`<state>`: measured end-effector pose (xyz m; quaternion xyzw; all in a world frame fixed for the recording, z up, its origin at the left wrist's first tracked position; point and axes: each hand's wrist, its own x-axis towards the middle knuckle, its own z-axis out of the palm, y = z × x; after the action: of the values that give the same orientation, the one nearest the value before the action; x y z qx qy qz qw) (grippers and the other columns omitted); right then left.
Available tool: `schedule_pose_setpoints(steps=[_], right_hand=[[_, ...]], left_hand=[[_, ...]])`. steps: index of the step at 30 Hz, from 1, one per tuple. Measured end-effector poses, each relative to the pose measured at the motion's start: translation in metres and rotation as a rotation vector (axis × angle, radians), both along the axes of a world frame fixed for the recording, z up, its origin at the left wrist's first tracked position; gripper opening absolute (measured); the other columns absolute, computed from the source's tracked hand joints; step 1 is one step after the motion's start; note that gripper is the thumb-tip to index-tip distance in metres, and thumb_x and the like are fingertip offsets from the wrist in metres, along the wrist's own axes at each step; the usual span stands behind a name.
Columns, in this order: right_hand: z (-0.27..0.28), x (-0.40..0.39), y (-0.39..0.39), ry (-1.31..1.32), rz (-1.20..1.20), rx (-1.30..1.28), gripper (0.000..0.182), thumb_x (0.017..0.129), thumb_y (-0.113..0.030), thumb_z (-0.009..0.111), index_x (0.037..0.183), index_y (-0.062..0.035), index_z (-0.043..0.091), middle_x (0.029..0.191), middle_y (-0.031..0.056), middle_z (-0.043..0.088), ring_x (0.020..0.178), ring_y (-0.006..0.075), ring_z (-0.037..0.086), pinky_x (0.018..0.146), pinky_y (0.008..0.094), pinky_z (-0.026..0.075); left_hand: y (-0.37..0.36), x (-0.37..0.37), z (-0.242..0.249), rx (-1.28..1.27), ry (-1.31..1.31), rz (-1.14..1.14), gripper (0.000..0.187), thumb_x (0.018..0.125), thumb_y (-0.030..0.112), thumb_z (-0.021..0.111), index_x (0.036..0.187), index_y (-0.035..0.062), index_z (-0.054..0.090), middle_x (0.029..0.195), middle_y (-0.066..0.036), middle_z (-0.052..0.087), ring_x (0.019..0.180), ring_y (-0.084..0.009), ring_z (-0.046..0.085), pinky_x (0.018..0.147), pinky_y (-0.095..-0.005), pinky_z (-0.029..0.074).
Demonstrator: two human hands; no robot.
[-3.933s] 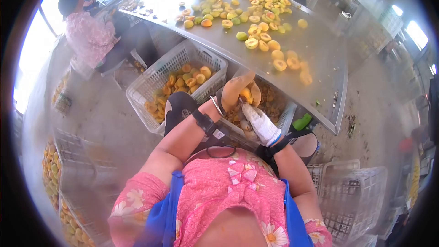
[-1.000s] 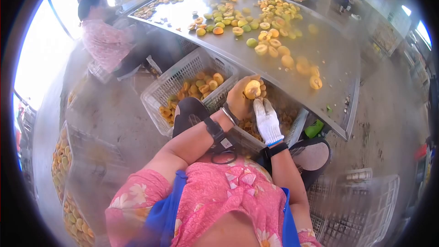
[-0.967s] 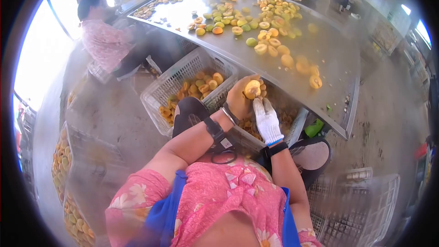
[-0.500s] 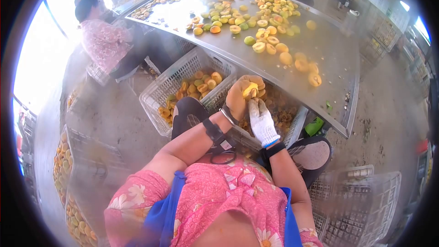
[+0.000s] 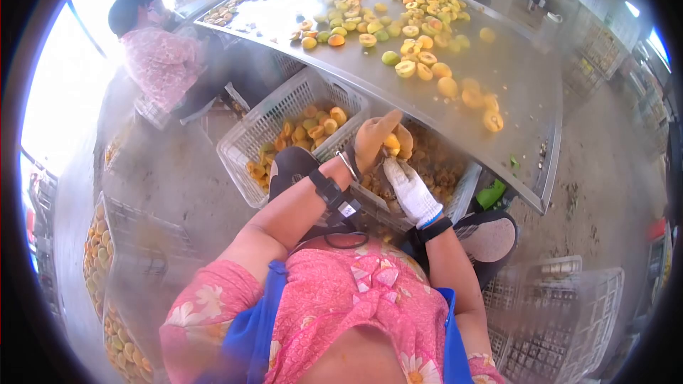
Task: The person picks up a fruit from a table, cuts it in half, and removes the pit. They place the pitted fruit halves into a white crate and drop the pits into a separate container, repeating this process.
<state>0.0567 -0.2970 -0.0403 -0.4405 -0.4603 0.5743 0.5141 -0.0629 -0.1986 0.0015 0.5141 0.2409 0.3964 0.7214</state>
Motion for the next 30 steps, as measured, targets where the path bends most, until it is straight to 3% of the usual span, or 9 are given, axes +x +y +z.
schedule_pose_setpoints(steps=[3,7,13,16,19,21,23,24,30], right_hand=[[0.009,0.006,-0.005,0.185,0.082,-0.236,0.040,0.102,-0.032,0.058,0.128,-0.0018,0.058,0.111,-0.0009,0.063,0.099,0.0072,0.058,0.087,0.0237,0.048],[-0.007,0.015,-0.002,0.591,0.306,-0.400,0.032,0.100,-0.037,0.060,0.115,-0.0092,0.061,0.091,-0.0023,0.061,0.070,0.0054,0.056,0.059,0.0214,0.047],[-0.004,0.023,-0.003,0.894,0.427,-0.453,0.035,0.099,-0.046,0.057,0.107,-0.0121,0.059,0.065,-0.0035,0.048,0.043,0.0078,0.040,0.037,0.0225,0.033],[-0.013,0.027,-0.002,0.962,0.450,-0.437,0.039,0.100,-0.049,0.053,0.108,-0.0119,0.058,0.062,-0.0041,0.046,0.042,0.0076,0.039,0.036,0.0233,0.032],[-0.018,0.033,0.003,1.046,0.453,-0.377,0.042,0.102,-0.052,0.046,0.107,-0.0126,0.058,0.061,-0.0038,0.045,0.037,0.0082,0.036,0.035,0.0244,0.031],[-0.023,0.038,0.008,1.139,0.377,-0.414,0.042,0.103,-0.052,0.045,0.106,-0.0126,0.058,0.060,-0.0040,0.045,0.036,0.0089,0.035,0.035,0.0248,0.031],[-0.022,0.041,0.014,1.117,0.265,-0.445,0.042,0.103,-0.052,0.044,0.106,-0.0127,0.058,0.060,-0.0045,0.046,0.036,0.0096,0.035,0.035,0.0266,0.031],[-0.022,0.043,0.019,1.101,0.237,-0.459,0.041,0.103,-0.052,0.044,0.106,-0.0129,0.058,0.060,-0.0044,0.046,0.036,0.0097,0.035,0.035,0.0270,0.031],[-0.018,0.029,0.027,0.916,0.177,-0.579,0.040,0.101,-0.054,0.048,0.101,-0.0152,0.059,0.060,-0.0035,0.045,0.037,0.0108,0.035,0.034,0.0261,0.030]], left_hand=[[0.006,-0.004,-0.004,0.100,0.099,-0.105,0.058,0.103,0.045,0.048,0.075,-0.0012,0.068,0.071,-0.014,0.068,0.064,-0.0215,0.065,0.063,-0.0326,0.052],[0.011,0.002,-0.007,0.253,0.191,-0.119,0.058,0.103,0.045,0.048,0.073,-0.0004,0.068,0.072,-0.016,0.069,0.064,-0.0226,0.065,0.062,-0.0326,0.053],[0.002,0.019,-0.007,-0.400,-0.230,-0.276,0.052,0.103,0.044,0.047,0.075,0.0039,0.066,0.074,-0.011,0.065,0.072,-0.0242,0.068,0.063,-0.0381,0.054],[0.007,0.026,-0.003,-0.505,-0.337,-0.001,0.047,0.104,0.041,0.047,0.079,0.0056,0.065,0.074,-0.009,0.063,0.073,-0.0254,0.068,0.065,-0.0410,0.055],[0.035,-0.010,-0.009,-0.256,-0.276,0.224,0.045,0.104,0.041,0.046,0.085,0.0052,0.066,0.080,-0.009,0.066,0.073,-0.0247,0.067,0.070,-0.0408,0.057],[0.062,-0.056,-0.005,0.120,0.049,0.331,0.041,0.103,0.037,0.050,0.088,0.0034,0.067,0.090,-0.010,0.068,0.076,-0.0224,0.067,0.076,-0.0379,0.056],[0.082,-0.079,0.010,-0.016,0.324,0.533,0.031,0.100,0.029,0.056,0.096,0.0013,0.069,0.098,-0.011,0.069,0.085,-0.0189,0.066,0.081,-0.0328,0.054],[0.093,-0.093,0.014,0.652,0.739,0.561,0.026,0.096,0.022,0.059,0.106,0.0007,0.069,0.099,-0.010,0.070,0.092,-0.0167,0.065,0.085,-0.0302,0.052],[0.170,-0.026,-0.004,0.698,1.009,0.632,0.042,0.093,0.033,0.061,0.129,0.0107,0.061,0.117,-0.016,0.066,0.107,-0.0252,0.062,0.094,-0.0341,0.048]])
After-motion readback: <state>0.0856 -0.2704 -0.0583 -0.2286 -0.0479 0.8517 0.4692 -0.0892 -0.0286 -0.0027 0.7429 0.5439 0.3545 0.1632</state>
